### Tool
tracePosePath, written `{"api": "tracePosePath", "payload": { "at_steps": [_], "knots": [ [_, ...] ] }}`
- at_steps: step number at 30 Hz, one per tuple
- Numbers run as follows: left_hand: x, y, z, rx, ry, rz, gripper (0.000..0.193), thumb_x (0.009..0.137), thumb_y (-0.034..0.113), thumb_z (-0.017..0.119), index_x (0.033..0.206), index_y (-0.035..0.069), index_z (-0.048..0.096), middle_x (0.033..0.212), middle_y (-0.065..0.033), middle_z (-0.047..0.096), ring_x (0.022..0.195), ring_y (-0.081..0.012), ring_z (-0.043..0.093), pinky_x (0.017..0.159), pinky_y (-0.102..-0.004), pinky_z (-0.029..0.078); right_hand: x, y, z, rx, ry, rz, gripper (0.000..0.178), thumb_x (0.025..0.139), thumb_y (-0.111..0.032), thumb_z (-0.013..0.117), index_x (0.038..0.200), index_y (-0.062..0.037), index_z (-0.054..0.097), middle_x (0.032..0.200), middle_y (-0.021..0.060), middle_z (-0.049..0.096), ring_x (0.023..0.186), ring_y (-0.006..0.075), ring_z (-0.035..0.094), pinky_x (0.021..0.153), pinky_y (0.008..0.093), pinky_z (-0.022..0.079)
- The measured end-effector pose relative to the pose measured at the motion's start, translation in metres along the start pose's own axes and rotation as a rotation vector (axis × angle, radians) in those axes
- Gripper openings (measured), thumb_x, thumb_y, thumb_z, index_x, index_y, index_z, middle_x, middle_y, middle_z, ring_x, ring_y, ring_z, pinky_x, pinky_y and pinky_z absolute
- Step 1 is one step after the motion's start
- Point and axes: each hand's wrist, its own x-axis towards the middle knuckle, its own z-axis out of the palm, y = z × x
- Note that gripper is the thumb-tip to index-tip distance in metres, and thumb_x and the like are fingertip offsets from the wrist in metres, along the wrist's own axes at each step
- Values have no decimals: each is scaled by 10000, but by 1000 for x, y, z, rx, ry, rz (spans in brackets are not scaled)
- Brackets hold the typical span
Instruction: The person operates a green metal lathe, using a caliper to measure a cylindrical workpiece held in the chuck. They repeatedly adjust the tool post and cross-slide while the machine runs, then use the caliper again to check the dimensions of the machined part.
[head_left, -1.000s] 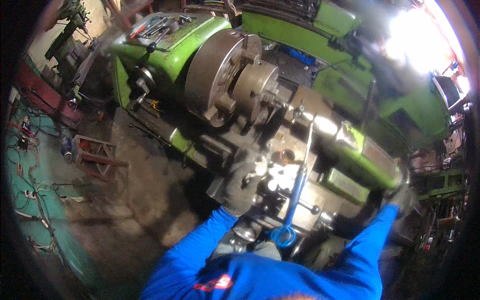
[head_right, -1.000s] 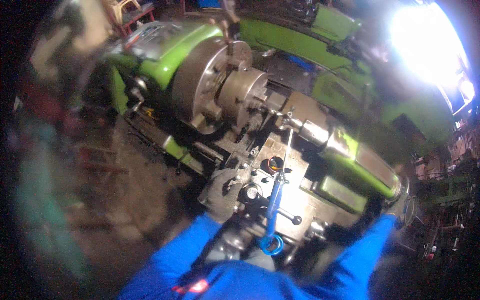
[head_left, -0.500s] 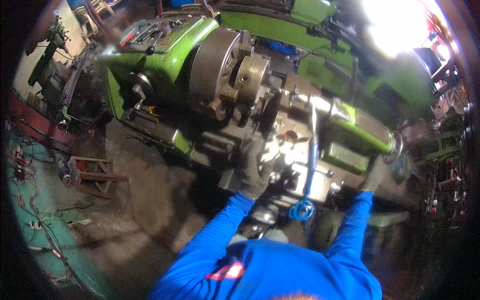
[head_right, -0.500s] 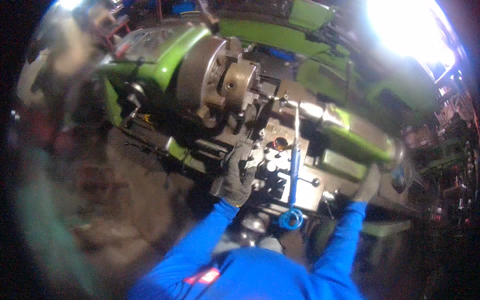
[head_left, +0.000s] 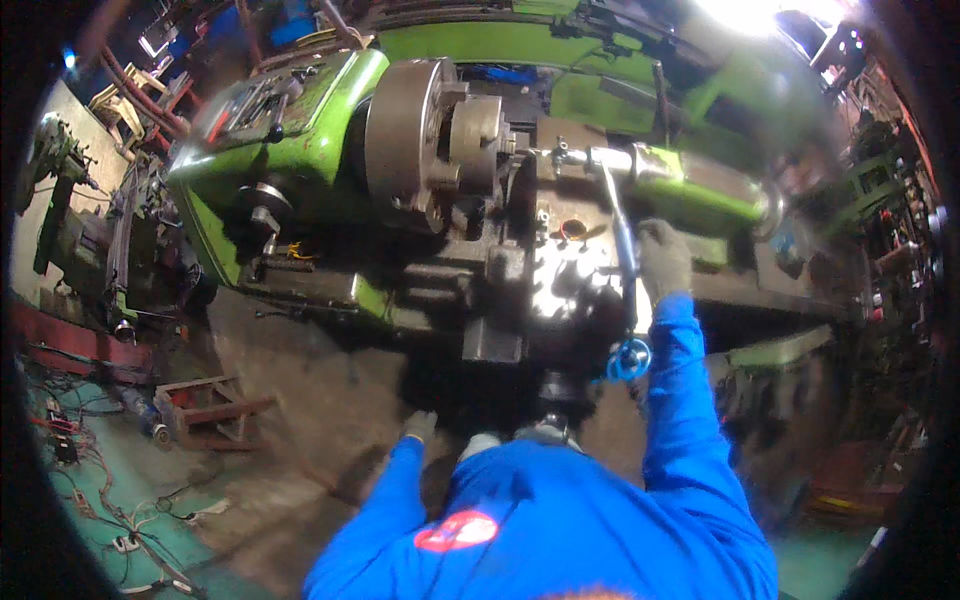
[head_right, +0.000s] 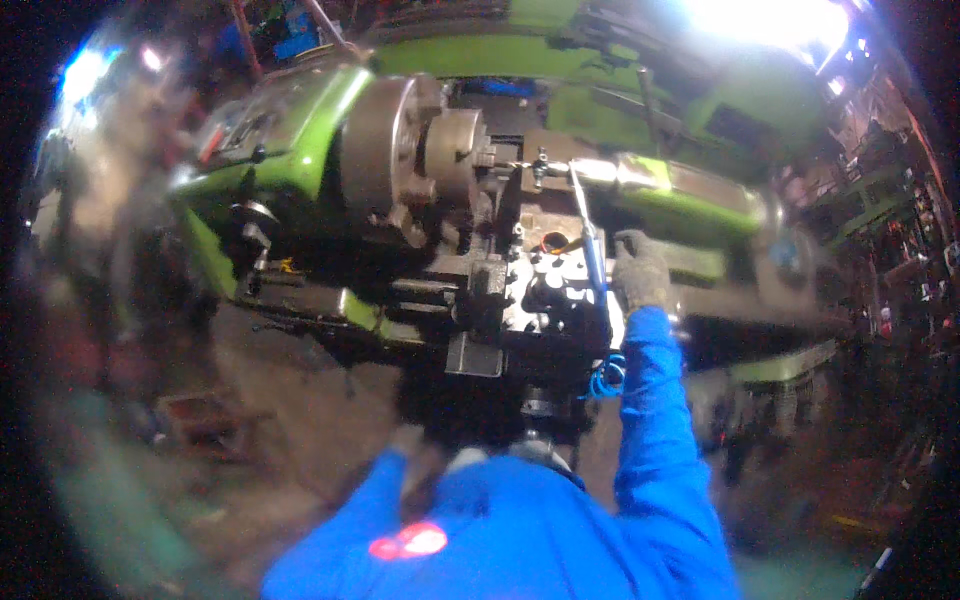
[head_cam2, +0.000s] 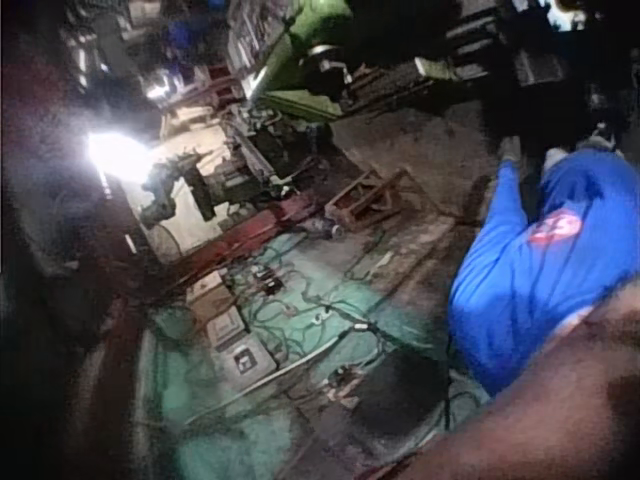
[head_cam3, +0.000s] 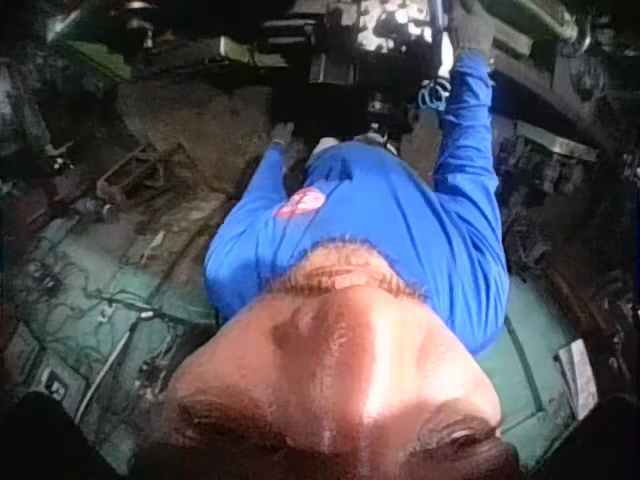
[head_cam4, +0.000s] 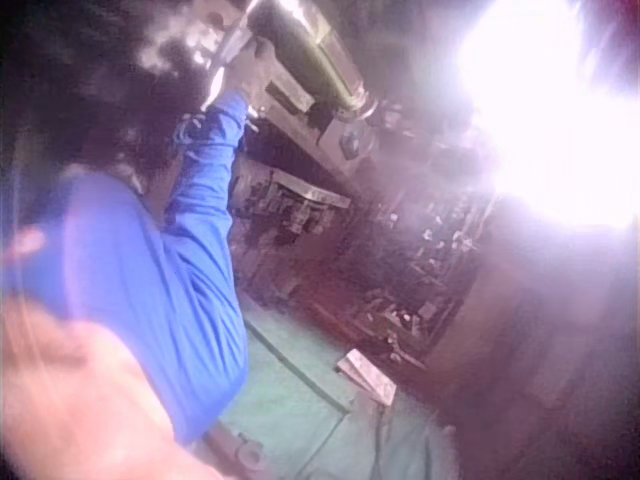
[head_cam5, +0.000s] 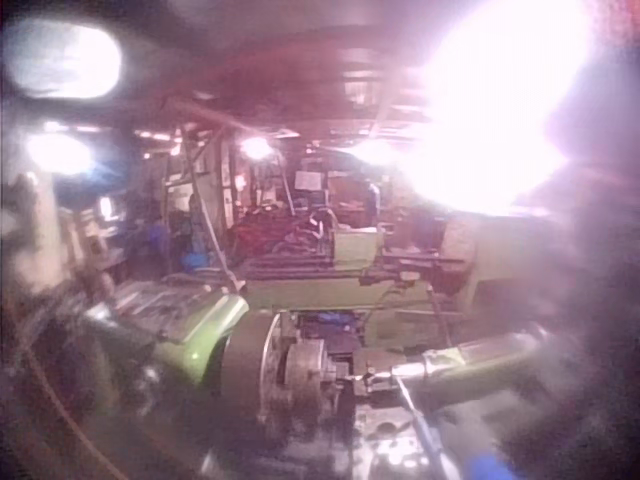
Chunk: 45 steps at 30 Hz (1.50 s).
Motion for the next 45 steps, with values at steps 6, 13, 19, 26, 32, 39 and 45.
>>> {"api": "tracePosePath", "payload": {
  "at_steps": [6,13,19,26,32,39,45],
  "knots": [
    [10,-23,28,229,-327,75,409,1011,336,504,1265,85,704,1400,-206,620,1284,-423,589,1088,-527,470,-2,-4,1,-43,19,56,235,977,-303,631,1168,-200,722,1156,204,719,1116,407,672,961,476,525],
    [24,56,-43,145,-95,219,335,1030,221,445,1207,69,685,1289,-237,657,1208,-419,622,1024,-529,503,1,-7,4,11,-65,90,241,957,-300,619,1157,-212,724,1184,143,727,1132,378,675,954,473,531],
    [24,134,-105,188,89,398,310,1011,209,477,1217,91,676,1276,-206,664,1193,-398,628,1021,-508,511,-8,-16,-10,43,-91,82,247,939,-253,635,1164,-197,718,1206,126,727,1168,366,665,986,473,518],
    [-3,150,-88,280,-6,305,306,1007,192,486,1218,91,684,1286,-202,661,1191,-374,637,1006,-497,532,-11,-15,-13,40,-102,5,255,929,-262,635,1161,-196,718,1197,160,722,1157,376,669,975,485,522],
    [-24,108,-20,241,-70,-13,318,963,281,593,1190,96,719,1244,-203,685,1193,-374,652,987,-515,547,-8,-9,-12,30,-127,-2,249,930,-281,627,1151,-214,719,1198,169,719,1139,391,674,956,500,526],
    [-77,115,-13,116,-9,-156,356,906,360,672,1072,60,767,1165,-201,733,1123,-388,692,971,-519,551,-14,-14,-15,75,-171,-46,228,945,-294,618,1118,-198,732,1177,159,728,1133,391,669,969,480,518],
    [-75,104,-33,232,-114,63,301,932,250,625,1157,90,745,1209,-211,716,1149,-401,679,982,-532,541,-13,-18,-14,29,-216,10,348,963,-354,610,1240,-170,710,1252,159,715,1189,375,665,1010,448,513]
  ]
}}
